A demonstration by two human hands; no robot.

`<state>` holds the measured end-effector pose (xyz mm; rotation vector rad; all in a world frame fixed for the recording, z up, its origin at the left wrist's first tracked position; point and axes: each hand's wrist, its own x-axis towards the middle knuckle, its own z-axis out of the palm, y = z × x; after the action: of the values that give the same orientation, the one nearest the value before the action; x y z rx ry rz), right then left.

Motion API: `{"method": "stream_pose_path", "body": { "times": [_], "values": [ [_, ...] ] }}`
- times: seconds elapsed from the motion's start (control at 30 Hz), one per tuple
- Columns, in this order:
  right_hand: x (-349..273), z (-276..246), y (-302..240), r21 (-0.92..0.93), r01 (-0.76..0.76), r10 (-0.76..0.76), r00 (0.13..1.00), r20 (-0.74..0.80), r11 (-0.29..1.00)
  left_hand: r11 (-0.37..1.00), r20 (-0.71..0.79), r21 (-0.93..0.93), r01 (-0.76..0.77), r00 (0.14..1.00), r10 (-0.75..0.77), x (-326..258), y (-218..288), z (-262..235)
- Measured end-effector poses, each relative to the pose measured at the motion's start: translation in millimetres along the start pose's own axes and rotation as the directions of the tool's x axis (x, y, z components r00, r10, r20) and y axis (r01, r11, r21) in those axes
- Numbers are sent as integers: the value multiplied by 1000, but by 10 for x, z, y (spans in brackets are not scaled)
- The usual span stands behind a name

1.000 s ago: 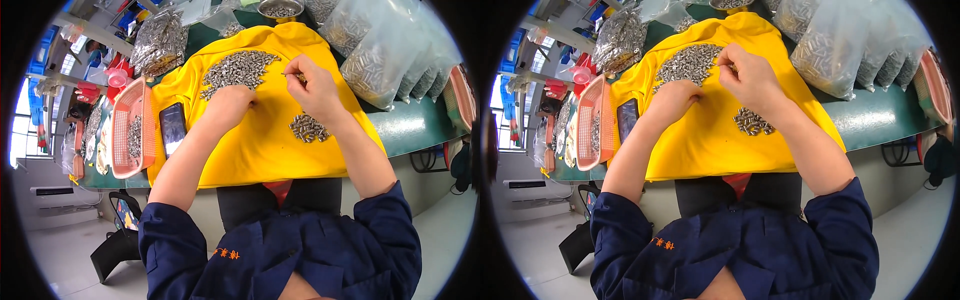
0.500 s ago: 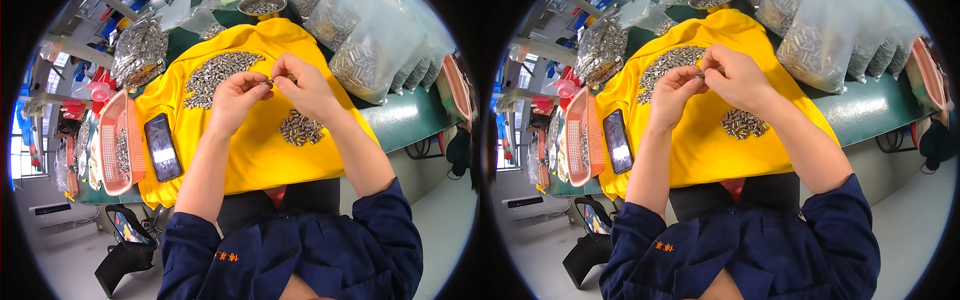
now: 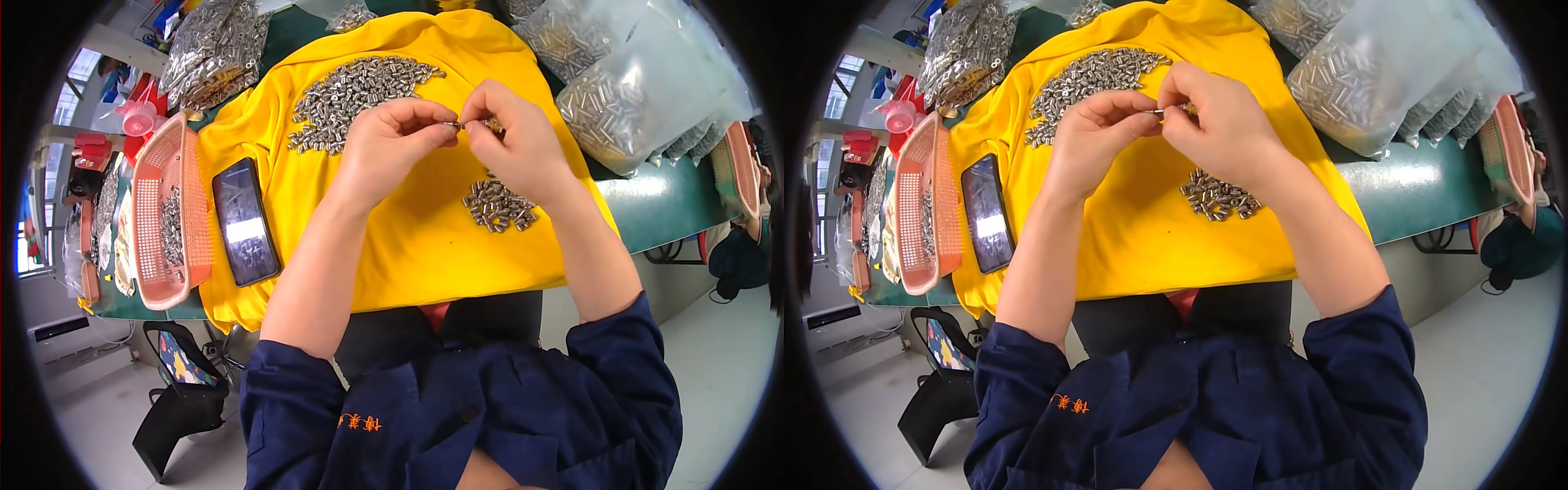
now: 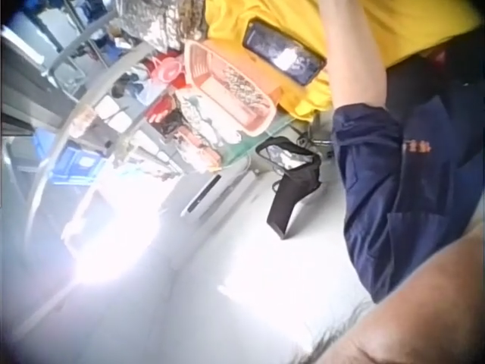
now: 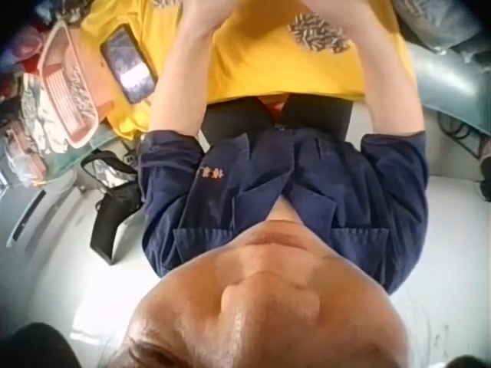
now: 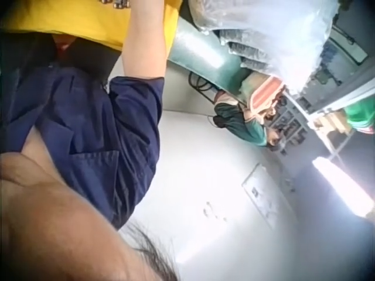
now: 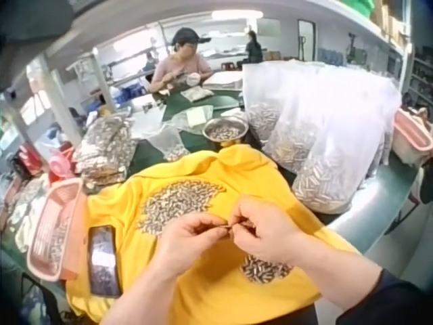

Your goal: Sorting and inspecting small metal hardware pieces on a yellow cloth at a workbench.

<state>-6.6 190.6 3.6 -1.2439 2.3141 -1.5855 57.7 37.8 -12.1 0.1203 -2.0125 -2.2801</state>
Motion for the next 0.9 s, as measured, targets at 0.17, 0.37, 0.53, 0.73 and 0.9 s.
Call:
{"method": "stream_pose_path", "body": {
  "times": [0.17,0.37,0.53,0.73,0.9],
  "values": [
    [-33,28,-17,-262,123,-124,992,13,957,968,-65,250,-22,997,39,-41,42,65],
    [-19,53,11,-31,-5,5,1000,4,1000,995,-53,96,-22,998,28,-39,11,42],
    [-16,76,29,134,-62,70,996,-54,989,999,-29,-45,-22,999,21,7,-2,37],
    [15,-85,55,104,-99,111,987,-116,990,964,-121,262,-31,991,65,36,5,-138],
    [4,-15,13,-20,15,-18,991,-130,1000,949,-53,287,-128,987,149,13,-37,-18]
  ]
}}
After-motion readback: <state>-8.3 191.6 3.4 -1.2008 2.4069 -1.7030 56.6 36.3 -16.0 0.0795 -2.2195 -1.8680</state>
